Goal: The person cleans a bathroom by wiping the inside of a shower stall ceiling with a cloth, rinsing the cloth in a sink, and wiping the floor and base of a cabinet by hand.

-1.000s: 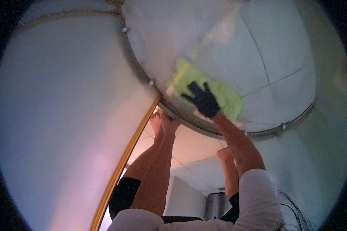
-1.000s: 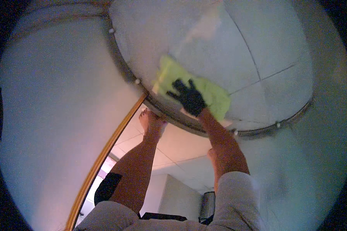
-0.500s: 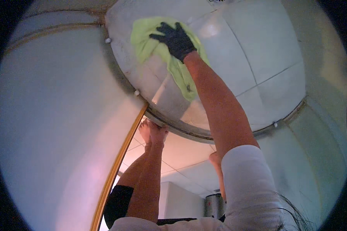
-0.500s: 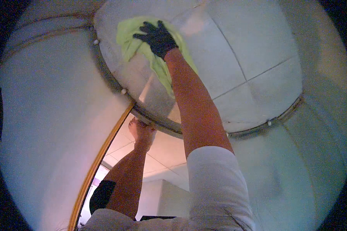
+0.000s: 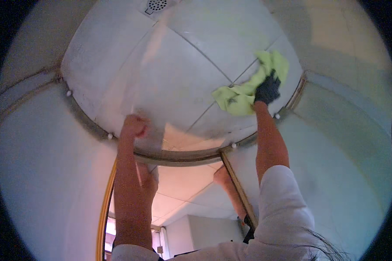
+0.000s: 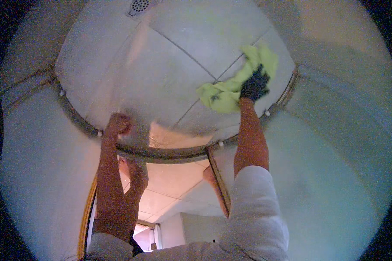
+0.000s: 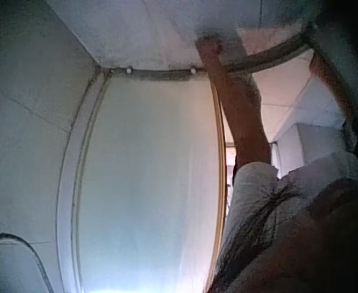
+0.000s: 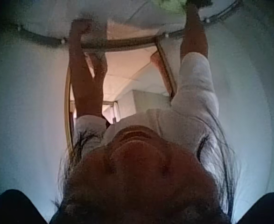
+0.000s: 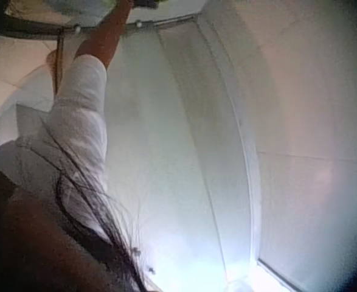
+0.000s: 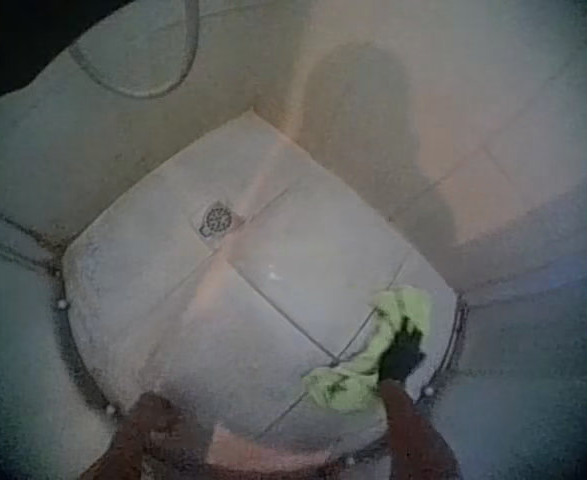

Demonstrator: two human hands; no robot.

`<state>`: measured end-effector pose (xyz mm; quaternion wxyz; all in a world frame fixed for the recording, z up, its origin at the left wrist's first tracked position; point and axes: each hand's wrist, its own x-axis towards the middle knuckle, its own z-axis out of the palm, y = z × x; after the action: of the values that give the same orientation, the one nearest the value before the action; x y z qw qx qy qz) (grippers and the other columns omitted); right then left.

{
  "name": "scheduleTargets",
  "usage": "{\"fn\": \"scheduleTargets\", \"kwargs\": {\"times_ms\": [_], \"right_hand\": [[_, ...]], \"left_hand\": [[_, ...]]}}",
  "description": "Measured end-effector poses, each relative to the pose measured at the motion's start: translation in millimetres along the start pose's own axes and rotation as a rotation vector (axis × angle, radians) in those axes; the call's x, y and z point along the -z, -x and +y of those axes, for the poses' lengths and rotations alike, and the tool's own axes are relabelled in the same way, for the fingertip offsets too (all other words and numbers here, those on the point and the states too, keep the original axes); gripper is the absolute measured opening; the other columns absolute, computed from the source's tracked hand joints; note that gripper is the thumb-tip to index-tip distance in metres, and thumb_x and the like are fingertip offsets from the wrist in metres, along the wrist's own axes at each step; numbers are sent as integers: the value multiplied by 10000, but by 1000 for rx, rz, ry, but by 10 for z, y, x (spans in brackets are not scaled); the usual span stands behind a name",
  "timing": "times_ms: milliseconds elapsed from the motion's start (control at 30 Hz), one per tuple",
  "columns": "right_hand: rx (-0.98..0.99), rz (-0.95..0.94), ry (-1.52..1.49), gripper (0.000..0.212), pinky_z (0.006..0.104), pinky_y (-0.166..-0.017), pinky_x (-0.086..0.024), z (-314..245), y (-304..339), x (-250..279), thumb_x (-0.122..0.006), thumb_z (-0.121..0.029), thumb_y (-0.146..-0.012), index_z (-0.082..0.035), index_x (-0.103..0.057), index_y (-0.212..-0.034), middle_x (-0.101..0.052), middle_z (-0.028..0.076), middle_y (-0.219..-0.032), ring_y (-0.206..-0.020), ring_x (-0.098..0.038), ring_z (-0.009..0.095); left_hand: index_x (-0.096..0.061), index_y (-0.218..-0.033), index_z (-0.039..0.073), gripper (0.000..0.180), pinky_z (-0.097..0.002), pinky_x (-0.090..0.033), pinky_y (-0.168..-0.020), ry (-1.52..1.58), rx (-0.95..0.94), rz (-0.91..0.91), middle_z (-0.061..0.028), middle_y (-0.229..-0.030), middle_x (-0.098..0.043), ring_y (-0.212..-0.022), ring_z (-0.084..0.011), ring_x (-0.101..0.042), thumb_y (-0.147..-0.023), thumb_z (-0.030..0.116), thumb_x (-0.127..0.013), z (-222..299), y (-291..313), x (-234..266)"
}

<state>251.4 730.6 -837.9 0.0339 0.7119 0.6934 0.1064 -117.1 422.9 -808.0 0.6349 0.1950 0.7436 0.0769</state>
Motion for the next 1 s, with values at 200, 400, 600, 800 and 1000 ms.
{"fn": "scheduleTargets", "kwargs": {"times_ms": [200, 400, 600, 800, 1000], "right_hand": [[-284, -197, 141, 498, 490, -768, -406, 368, -169, 165, -343, -413, -877, -245, -266, -1339, -454, 193, -1179, -1040, -468, 321], [-906, 73, 7, 495, 444, -808, -420, -175, -366, -174, -378, -418, -849, -201, -366, -1293, -484, 192, -1136, -1002, -514, 309], [-337, 17, -114, 506, 424, -855, -391, -1646, -1034, -104, -392, -378, -846, -152, -357, -1297, -468, 171, -1178, -1054, -480, 287], [366, -36, -304, 518, 403, -903, -362, -3941, -1074, 178, -406, -338, -843, -103, -348, -1301, -452, 150, -1220, -1106, -446, 265], [995, 56, -306, 531, 383, -950, -332, -5643, -757, 203, -420, -298, -840, -54, -339, -1305, -436, 129, -1261, -1158, -413, 243]], "left_hand": [[-553, -527, 38, 350, -273, -298, -305, 406, 30, 121, -58, -426, -477, -337, -115, -423, -708, 307, -687, 291, -375, 191], [-535, -503, 6, 372, -269, -277, -279, 636, 77, 172, -109, -451, -517, -293, -124, -392, -657, 277, -739, 379, -461, 79], [-544, -507, -13, 361, -268, -314, -273, 724, 113, 147, -130, -468, -540, -298, -136, -432, -649, 253, -742, 317, -463, 92], [-550, -507, -1, 340, -270, -362, -283, 716, 134, 114, -109, -484, -554, -334, -145, -500, -650, 242, -740, 291, -411, 152], [-559, -518, 5, 325, -274, -386, -293, 668, 90, 22, -104, -489, -561, -356, -152, -530, -676, 238, -722, 624, -514, 136]]}}
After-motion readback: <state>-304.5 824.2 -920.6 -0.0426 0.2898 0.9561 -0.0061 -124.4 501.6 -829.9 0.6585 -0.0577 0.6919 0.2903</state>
